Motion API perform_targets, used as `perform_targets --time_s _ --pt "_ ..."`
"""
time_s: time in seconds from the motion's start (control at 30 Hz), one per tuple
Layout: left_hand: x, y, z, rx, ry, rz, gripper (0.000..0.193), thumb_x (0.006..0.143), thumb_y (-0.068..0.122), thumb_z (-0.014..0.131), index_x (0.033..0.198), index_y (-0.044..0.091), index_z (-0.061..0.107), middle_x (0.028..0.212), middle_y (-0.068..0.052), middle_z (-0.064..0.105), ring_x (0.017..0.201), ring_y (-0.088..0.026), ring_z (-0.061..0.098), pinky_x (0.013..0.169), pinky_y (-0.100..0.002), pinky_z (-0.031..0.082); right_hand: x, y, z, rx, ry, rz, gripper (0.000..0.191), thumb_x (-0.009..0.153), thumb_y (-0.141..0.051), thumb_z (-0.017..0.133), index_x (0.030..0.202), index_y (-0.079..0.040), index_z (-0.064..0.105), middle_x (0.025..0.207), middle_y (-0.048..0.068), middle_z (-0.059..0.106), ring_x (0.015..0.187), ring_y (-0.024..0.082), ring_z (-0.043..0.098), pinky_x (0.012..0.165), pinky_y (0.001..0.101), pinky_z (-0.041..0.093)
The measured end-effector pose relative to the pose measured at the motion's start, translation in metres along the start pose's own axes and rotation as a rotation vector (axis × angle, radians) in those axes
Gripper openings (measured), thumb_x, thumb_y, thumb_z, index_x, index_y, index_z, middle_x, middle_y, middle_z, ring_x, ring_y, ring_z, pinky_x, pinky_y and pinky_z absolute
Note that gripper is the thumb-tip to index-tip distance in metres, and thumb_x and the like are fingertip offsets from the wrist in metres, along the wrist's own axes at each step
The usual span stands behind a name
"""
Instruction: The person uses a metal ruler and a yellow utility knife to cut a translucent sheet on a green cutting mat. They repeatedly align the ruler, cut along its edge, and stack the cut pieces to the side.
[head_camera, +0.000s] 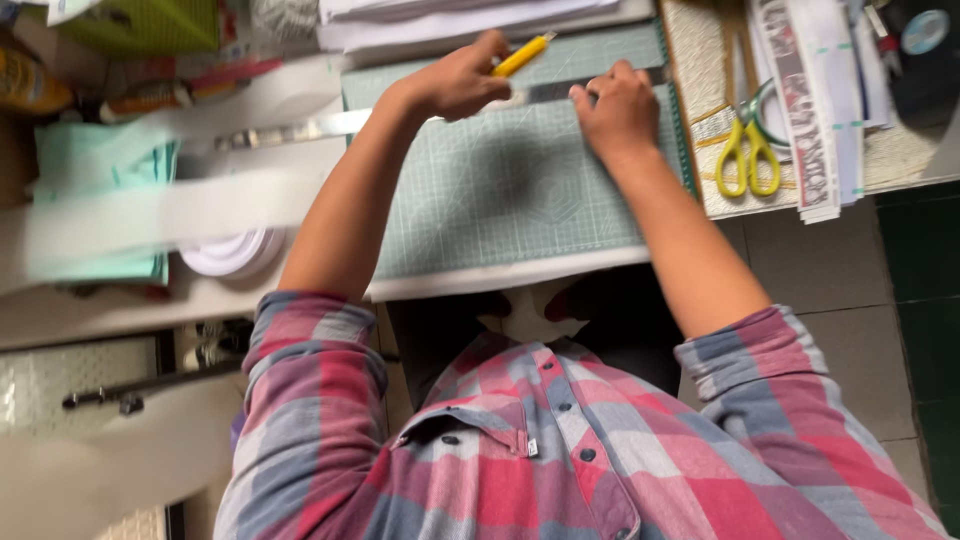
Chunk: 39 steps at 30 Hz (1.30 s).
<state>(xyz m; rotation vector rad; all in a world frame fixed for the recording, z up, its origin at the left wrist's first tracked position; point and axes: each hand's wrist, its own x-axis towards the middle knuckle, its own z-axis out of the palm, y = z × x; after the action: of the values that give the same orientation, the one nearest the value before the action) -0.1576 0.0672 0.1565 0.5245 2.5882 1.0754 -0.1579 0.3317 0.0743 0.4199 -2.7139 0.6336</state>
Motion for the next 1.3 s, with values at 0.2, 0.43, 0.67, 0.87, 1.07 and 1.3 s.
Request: perform_targets --time_s 0.2,0.43,0.67,0.87,1.07,1.3 --pt "0.068 0.035 0.006 0.014 -0.133 0.052 0.031 0.099 0.028 0.068 0.118 0.004 0.065 0.093 -0.013 0.073 0.074 -0.020 0.073 0.062 -0.032 0.059 0.003 -0.032 -0.013 -0.017 0.044 0.254 0.026 0.079 -0.034 0.086 0.081 -0.008 0.082 0.118 0.015 0.062 0.114 0.037 0.056 0.092 0.0462 0.047" --pt "0.105 0.058 0.031 0.344 0.062 0.429 0.042 0.085 0.020 0.075 0.125 0.010 0.069 0.106 -0.020 0.073 0.095 -0.037 0.072 0.080 -0.046 0.056 0.003 -0.047 -0.017 -0.132 0.028 0.269 0.046 0.087 -0.044 0.084 0.100 0.000 0.074 0.117 0.018 0.061 0.115 0.036 0.055 0.102 0.0504 0.041" --pt "0.104 0.071 0.041 0.493 0.030 0.409 0.042 0.087 0.024 0.075 0.129 0.022 0.071 0.099 -0.014 0.075 0.089 -0.036 0.072 0.077 -0.048 0.056 -0.001 -0.048 -0.024 -0.109 -0.009 0.325 0.044 0.087 -0.047 0.081 0.098 -0.005 0.077 0.123 0.017 0.058 0.122 0.035 0.051 0.106 0.0518 0.034" --pt "0.103 0.069 0.048 0.487 0.026 0.422 0.044 0.085 0.023 0.077 0.128 0.025 0.072 0.099 -0.010 0.077 0.085 -0.030 0.073 0.074 -0.045 0.057 -0.002 -0.043 -0.023 -0.103 -0.036 0.351 0.045 0.086 -0.050 0.082 0.104 -0.009 0.079 0.129 0.019 0.053 0.124 0.034 0.049 0.105 0.0528 0.034" --pt "0.110 0.061 0.046 0.422 -0.014 0.446 0.044 0.088 0.019 0.076 0.131 0.019 0.071 0.104 -0.012 0.077 0.085 -0.027 0.075 0.076 -0.040 0.059 -0.006 -0.037 -0.015 -0.071 0.048 0.310 0.048 0.083 -0.049 0.086 0.106 -0.008 0.079 0.126 0.019 0.053 0.122 0.036 0.050 0.102 0.0529 0.036" --pt "0.109 0.046 0.039 0.363 -0.065 0.407 0.042 0.091 0.018 0.074 0.133 0.018 0.070 0.108 -0.011 0.076 0.088 -0.026 0.074 0.077 -0.038 0.059 -0.008 -0.027 -0.006 -0.070 0.093 0.311 0.051 0.082 -0.053 0.089 0.096 -0.004 0.079 0.122 0.016 0.054 0.117 0.035 0.052 0.099 0.0527 0.039"
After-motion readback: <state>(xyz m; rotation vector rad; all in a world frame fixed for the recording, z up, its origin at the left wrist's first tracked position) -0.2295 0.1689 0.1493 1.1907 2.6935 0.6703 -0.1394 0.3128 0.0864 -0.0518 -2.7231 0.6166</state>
